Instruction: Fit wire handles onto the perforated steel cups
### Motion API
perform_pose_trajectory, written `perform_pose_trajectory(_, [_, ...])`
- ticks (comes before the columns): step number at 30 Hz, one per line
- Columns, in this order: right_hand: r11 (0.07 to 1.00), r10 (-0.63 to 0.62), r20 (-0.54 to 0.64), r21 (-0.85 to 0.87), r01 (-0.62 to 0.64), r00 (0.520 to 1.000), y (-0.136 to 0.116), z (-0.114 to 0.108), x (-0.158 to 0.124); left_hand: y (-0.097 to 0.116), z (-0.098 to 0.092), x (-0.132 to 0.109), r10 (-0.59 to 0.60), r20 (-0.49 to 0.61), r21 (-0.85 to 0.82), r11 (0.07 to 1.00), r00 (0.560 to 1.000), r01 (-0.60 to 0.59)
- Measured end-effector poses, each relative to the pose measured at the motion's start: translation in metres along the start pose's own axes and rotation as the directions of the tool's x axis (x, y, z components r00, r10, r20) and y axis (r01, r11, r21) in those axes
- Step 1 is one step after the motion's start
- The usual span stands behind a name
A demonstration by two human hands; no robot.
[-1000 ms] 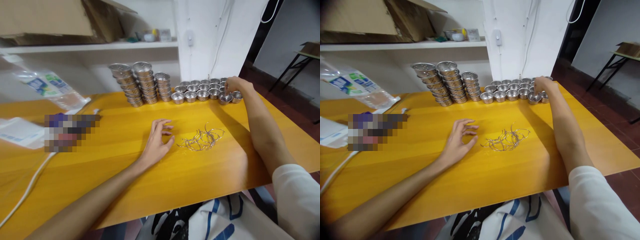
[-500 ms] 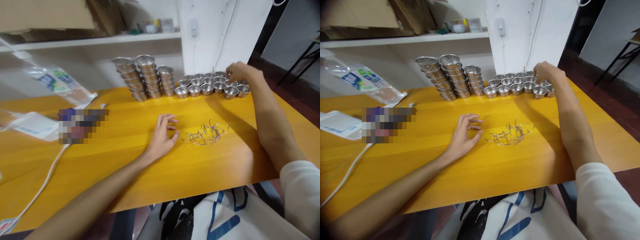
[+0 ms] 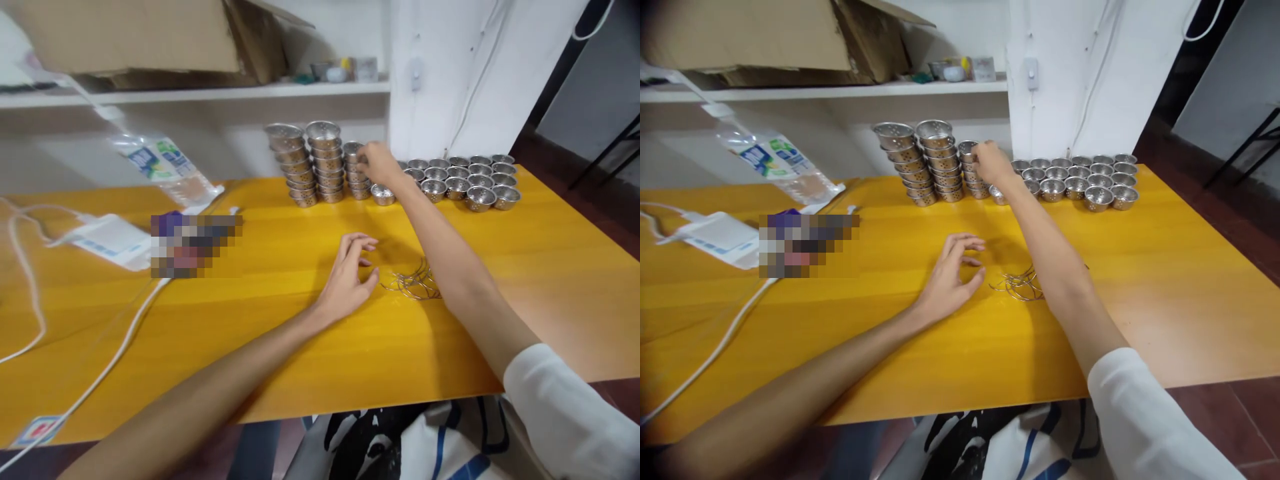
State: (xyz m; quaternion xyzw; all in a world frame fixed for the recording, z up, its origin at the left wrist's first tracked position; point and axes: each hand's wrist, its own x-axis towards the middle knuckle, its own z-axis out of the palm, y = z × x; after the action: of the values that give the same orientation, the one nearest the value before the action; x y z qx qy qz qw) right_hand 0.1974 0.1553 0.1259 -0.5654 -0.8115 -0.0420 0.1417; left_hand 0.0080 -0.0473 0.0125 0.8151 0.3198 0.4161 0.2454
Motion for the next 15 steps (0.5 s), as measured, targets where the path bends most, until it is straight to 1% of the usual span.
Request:
perform_pose_trajectory(2, [0.995,0.068,-0.077,0.073,-0.063,0.995,0.002,0.011,0.003,0.001,0.001,0.0,-0.006,-0.001,-0.005,1.0,1.0,0.006])
perform_pose_trajectory(6, [0.992,0.068,-0.127,0.11,-0.054,0.99,0.008,0.019,0.01,0.002,0.001,0.001,-0.014,-0.004,-0.008,1.0,1.0,0.014])
perform_pose_trajectory(11, [0.986,0.113,-0.183,0.143,-0.087,0.976,0.009,0.019,0.011,0.0,0.001,0.001,-0.013,0.005,-0.002,1.0,1.0,0.013])
perform_pose_trajectory(15, [0.973,0.165,-0.212,0.192,-0.125,0.963,0.005,0.012,0.008,-0.001,0.0,0.001,0.005,-0.002,0.011,1.0,1.0,-0.005])
